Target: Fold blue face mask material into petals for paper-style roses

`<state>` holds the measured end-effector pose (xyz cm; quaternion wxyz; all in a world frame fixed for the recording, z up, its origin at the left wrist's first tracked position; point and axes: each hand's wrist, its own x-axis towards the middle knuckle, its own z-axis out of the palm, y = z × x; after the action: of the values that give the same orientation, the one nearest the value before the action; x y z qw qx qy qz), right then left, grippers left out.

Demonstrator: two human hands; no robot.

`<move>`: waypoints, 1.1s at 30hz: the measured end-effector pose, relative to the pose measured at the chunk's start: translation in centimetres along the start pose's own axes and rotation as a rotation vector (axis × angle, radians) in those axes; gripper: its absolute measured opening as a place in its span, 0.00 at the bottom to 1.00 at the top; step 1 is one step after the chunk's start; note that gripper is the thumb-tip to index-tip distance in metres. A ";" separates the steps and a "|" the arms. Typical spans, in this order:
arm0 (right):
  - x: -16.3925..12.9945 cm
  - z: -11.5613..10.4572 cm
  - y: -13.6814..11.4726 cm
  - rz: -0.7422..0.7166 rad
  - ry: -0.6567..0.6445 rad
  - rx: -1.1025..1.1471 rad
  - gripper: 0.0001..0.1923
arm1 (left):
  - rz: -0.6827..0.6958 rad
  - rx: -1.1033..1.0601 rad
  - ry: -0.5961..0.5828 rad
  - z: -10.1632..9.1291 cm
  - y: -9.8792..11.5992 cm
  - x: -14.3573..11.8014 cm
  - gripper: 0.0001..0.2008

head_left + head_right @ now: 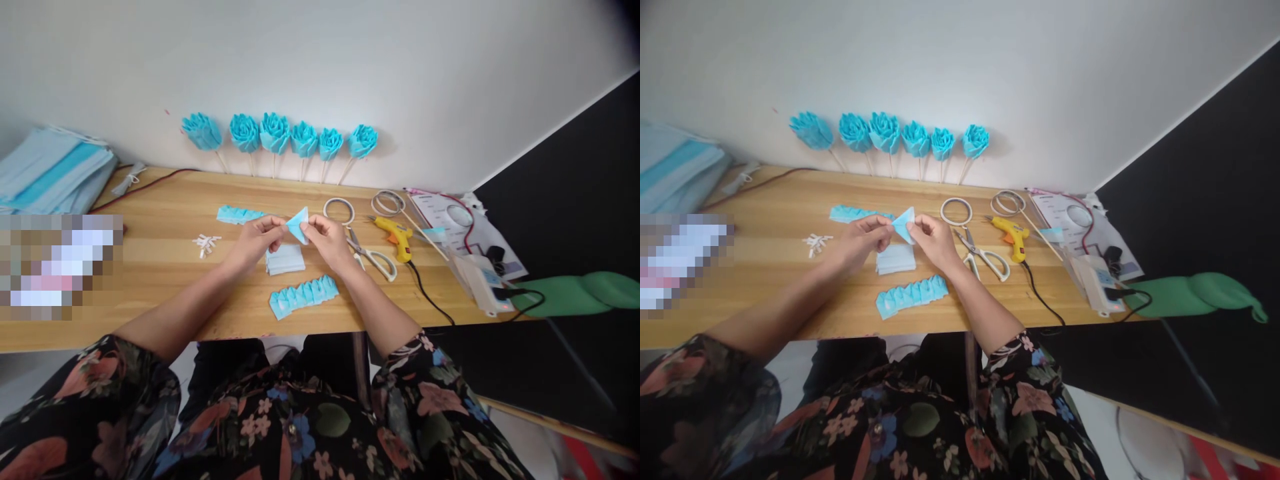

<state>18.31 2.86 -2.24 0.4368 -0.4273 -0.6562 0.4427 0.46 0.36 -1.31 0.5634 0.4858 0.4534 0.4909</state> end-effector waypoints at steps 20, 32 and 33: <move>-0.2 -0.2 0.0 -0.040 0.022 0.015 0.19 | 0.016 0.149 -0.042 -0.4 0.1 0.0 0.13; -0.1 -0.2 -0.3 -0.029 -0.055 0.041 0.18 | -0.006 0.080 -0.038 -0.2 -0.2 -0.1 0.14; -0.2 -0.2 -0.4 -0.024 -0.067 0.026 0.18 | -0.002 0.091 -0.040 -0.2 -0.3 -0.1 0.14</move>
<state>18.43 2.65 -1.84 0.4255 -0.3988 -0.6696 0.4600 0.28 0.30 -1.58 0.5503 0.5204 0.4645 0.4590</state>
